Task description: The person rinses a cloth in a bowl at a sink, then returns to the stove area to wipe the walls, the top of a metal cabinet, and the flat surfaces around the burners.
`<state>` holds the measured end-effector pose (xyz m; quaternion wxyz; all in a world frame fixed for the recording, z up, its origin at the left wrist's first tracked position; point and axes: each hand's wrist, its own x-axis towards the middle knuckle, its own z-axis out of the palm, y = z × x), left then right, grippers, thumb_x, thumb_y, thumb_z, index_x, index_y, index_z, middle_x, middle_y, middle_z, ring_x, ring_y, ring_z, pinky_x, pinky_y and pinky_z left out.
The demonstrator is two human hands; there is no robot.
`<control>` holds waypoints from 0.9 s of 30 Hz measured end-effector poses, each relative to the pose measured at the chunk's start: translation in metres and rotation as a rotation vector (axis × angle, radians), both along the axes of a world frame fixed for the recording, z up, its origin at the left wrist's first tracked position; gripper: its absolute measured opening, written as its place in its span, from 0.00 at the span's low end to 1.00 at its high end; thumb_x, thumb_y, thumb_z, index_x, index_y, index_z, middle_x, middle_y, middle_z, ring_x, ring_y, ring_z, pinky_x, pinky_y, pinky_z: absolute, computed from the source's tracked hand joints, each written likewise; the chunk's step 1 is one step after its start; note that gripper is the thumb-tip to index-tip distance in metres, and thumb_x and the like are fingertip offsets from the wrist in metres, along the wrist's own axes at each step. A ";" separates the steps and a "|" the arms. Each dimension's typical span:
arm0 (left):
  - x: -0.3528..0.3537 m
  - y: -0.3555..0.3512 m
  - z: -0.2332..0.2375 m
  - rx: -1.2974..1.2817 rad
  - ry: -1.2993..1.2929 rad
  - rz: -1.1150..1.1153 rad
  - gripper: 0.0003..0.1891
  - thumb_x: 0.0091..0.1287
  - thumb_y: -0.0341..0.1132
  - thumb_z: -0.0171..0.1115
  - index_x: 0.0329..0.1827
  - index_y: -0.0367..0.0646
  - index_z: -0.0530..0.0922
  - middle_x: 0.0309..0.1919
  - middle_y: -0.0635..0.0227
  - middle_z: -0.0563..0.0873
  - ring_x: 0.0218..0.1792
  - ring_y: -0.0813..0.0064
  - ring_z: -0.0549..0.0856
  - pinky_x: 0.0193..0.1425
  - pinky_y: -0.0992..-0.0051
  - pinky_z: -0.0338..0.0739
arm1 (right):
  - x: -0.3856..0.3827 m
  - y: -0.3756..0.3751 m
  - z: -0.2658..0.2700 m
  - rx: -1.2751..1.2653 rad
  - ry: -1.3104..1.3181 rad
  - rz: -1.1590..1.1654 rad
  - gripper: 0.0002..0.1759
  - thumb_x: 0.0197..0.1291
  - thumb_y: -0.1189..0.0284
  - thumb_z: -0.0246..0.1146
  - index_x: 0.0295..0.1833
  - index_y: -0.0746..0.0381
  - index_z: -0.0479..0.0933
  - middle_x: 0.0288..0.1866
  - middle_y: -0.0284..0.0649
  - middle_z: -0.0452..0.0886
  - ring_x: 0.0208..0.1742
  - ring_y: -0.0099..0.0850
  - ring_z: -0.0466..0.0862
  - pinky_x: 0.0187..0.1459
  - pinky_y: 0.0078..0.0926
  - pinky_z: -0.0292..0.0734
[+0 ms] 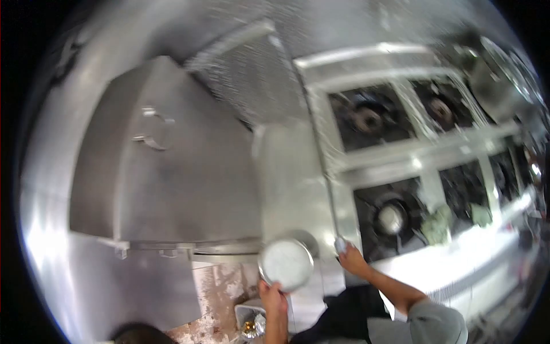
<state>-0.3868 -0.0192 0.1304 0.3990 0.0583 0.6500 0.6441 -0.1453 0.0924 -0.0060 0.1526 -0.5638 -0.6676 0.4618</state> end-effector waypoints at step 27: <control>0.162 0.179 -0.060 -0.228 0.139 -0.309 0.11 0.52 0.30 0.63 0.28 0.39 0.67 0.22 0.59 0.73 0.25 0.63 0.78 0.29 0.61 0.74 | 0.025 0.129 0.109 0.472 -0.413 0.160 0.40 0.43 0.74 0.62 0.68 0.54 0.65 0.61 0.62 0.70 0.61 0.58 0.72 0.62 0.51 0.65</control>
